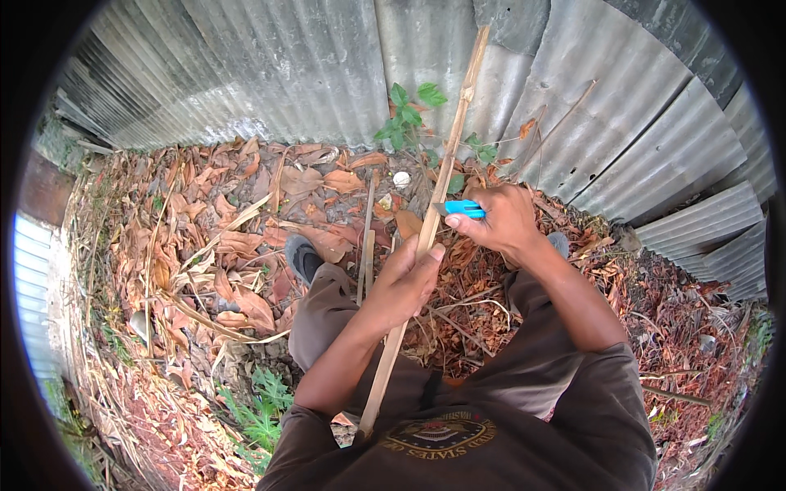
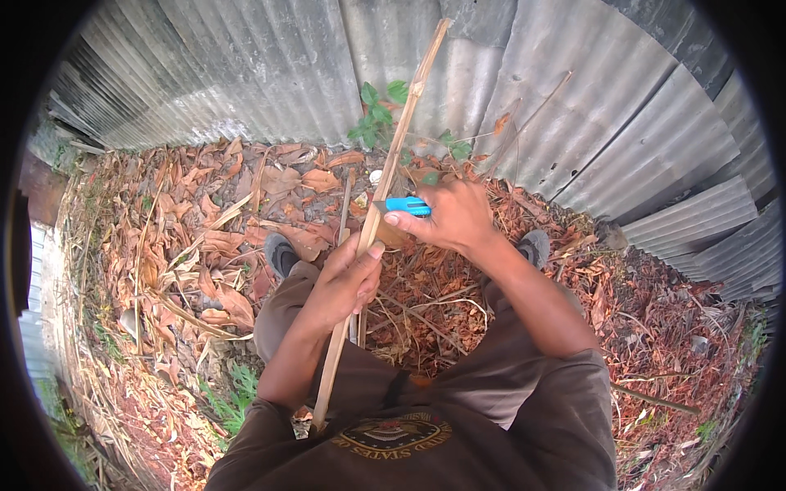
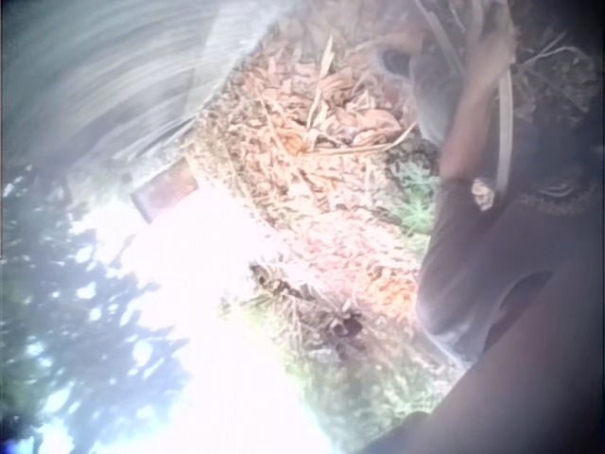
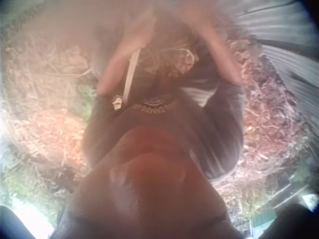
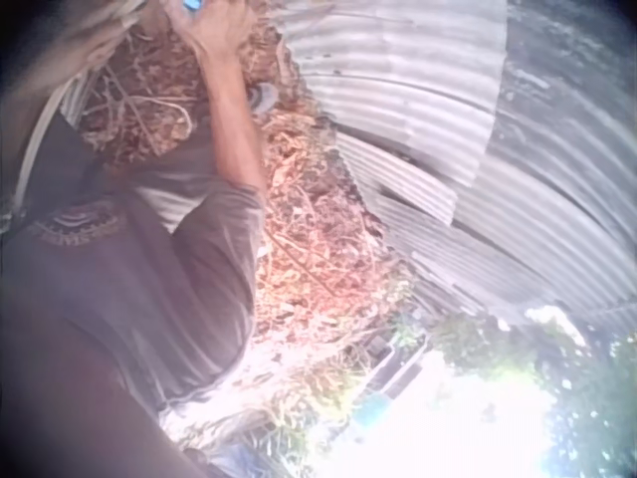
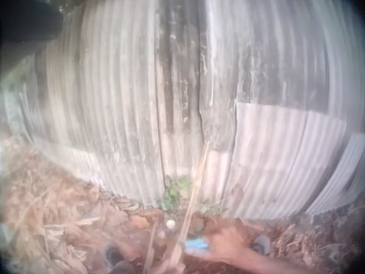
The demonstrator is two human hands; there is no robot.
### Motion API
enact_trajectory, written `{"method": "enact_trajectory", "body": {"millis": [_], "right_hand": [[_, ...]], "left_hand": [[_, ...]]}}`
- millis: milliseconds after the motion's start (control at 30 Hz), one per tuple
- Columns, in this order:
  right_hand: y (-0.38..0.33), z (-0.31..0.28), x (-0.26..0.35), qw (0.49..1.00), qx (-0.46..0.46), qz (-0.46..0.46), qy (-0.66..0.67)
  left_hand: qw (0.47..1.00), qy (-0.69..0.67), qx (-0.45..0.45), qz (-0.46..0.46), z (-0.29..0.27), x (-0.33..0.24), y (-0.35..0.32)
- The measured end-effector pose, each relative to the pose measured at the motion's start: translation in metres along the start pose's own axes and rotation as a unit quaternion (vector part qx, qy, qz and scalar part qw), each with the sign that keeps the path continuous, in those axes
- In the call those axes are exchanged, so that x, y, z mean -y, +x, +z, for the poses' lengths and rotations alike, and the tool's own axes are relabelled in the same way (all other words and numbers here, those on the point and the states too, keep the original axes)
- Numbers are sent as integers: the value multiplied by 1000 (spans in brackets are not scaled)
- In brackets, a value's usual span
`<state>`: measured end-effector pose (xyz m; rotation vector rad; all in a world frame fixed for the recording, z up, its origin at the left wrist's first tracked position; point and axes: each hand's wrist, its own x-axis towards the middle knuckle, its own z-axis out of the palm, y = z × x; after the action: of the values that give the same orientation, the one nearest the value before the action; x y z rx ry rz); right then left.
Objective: The person sits on the ground and uses a blue utility knife to shave thin strips from a long wooden stick. They hold the stick with their left hand and repeatedly scrape the blade along its length, creating wood shavings that fall onto the leaf-covered ground.
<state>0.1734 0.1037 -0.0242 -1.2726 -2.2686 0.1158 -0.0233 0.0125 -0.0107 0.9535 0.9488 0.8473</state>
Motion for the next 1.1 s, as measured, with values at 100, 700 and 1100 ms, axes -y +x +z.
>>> {"method": "enact_trajectory", "body": {"millis": [100, 700, 1100], "right_hand": [[-2, 6, 1, 999, 41, 4, 16], [35, -11, -65, 984, -93, 110, -105], [-2, -3, 9, 999, 50, 21, -1]], "left_hand": [[1000, -10, -5, 19, -5, -1, 1], [977, -172, 105, -76, 5, 6, -10], [997, -66, 27, -4, -6, 6, -6]]}}
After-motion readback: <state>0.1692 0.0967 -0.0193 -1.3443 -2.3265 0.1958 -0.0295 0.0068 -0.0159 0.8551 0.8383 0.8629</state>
